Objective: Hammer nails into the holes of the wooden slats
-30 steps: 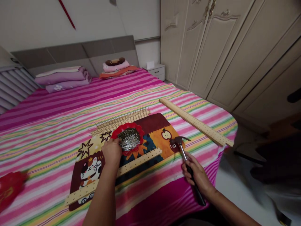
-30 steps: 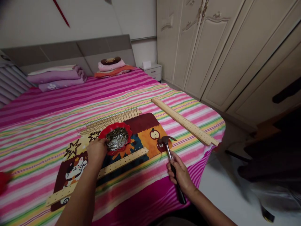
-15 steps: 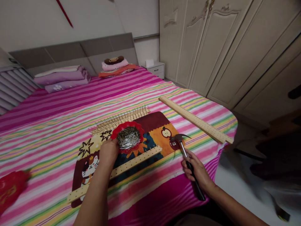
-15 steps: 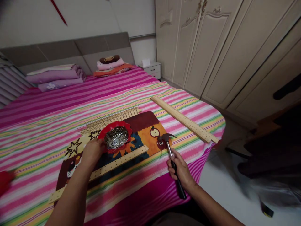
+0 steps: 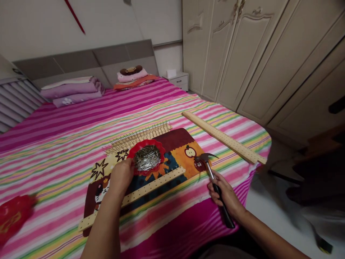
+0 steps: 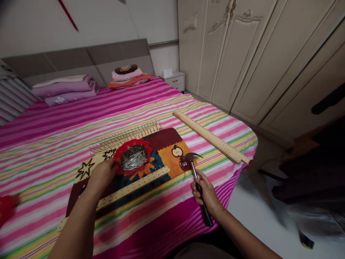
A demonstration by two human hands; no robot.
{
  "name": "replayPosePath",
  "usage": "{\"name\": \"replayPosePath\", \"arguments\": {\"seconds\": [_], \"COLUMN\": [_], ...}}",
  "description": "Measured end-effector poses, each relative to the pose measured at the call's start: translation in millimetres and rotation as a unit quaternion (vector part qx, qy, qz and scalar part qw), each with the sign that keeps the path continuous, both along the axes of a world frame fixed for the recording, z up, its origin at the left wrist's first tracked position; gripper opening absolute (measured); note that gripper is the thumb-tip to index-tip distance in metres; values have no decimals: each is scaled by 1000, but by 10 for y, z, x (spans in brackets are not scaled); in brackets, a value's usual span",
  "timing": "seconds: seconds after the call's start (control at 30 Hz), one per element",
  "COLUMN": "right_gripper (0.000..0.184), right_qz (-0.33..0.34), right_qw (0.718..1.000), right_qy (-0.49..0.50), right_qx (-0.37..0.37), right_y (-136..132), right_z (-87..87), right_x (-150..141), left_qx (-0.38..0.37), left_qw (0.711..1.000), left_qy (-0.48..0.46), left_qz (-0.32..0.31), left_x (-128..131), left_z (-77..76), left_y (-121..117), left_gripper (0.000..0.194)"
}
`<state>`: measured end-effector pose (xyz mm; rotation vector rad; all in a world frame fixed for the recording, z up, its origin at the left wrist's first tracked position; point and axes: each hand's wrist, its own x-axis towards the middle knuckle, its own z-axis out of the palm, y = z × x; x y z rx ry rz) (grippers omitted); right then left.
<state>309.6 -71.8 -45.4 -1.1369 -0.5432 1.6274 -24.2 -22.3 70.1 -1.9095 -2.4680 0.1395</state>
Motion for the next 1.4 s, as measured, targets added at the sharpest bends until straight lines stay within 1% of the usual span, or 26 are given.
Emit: {"name": "replayPosePath", "arguments": {"seconds": [0.07,0.2,0.33,0.4,0.5,0.6,0.67,0.7,0.77,0.8,0.83,0.9,0.93,0.97,1.03,1.13,1.23,1.3,1.4], "right_gripper": [49,49,49,50,51,51,51,50,50,50,50,49,49,48,47,46,46,45,44], "right_qz": [-2,-2,-3,-1,5,8,7,6,5,4,3,2,2,3,4,6,7,9,12], "right_qw": [1000,1000,1000,1000,1000,1000,1000,1000,1000,1000,1000,1000,1000,1000,1000,1000,1000,1000,1000], "right_qy": [-1,2,-1,1,10,15,15,14,15,15,16,17,16,16,16,22,26,27,28], "right_qx": [-1,-4,-4,-3,-2,-5,-7,-8,-9,-9,-9,-5,-3,-1,-2,-11,-9,-4,-3], "right_y": [-4,-5,4,11,21,27,28,28,26,26,25,23,23,23,27,35,39,40,41], "right_z": [21,49,37,23,1,-13,-15,-12,-5,0,6,16,19,21,19,3,-12,-15,-12], "right_x": [-3,-13,-16,-13,-3,8,11,12,11,10,9,8,8,8,10,15,22,26,33], "left_qx": [0,3,54,55,38,54,73,83,109,126,145,172,174,166,139,95,65,62,82], "left_qw": [1000,999,998,997,998,997,997,996,987,973,952,890,857,828,788,751,717,704,703], "left_qy": [-5,-18,12,26,36,35,8,-21,-121,-191,-268,-420,-483,-532,-593,-646,-685,-695,-694], "left_qz": [-6,-36,-38,-39,-25,-29,-28,-19,13,28,39,50,55,65,88,99,113,130,134], "left_x": [-74,-175,-132,-99,-87,-110,-125,-128,-121,-110,-92,-39,-4,38,133,289,436,524,629], "left_z": [-17,-140,-238,-275,-334,-371,-364,-350,-312,-293,-276,-254,-247,-243,-238,-245,-298,-366,-490], "left_y": [-21,0,94,151,209,213,190,173,125,94,59,-23,-69,-116,-207,-317,-376,-391,-386], "left_gripper": [31,28,32,33,32,32,29,27,23,21,21,27,30,33,35,36,39,41,42]}}
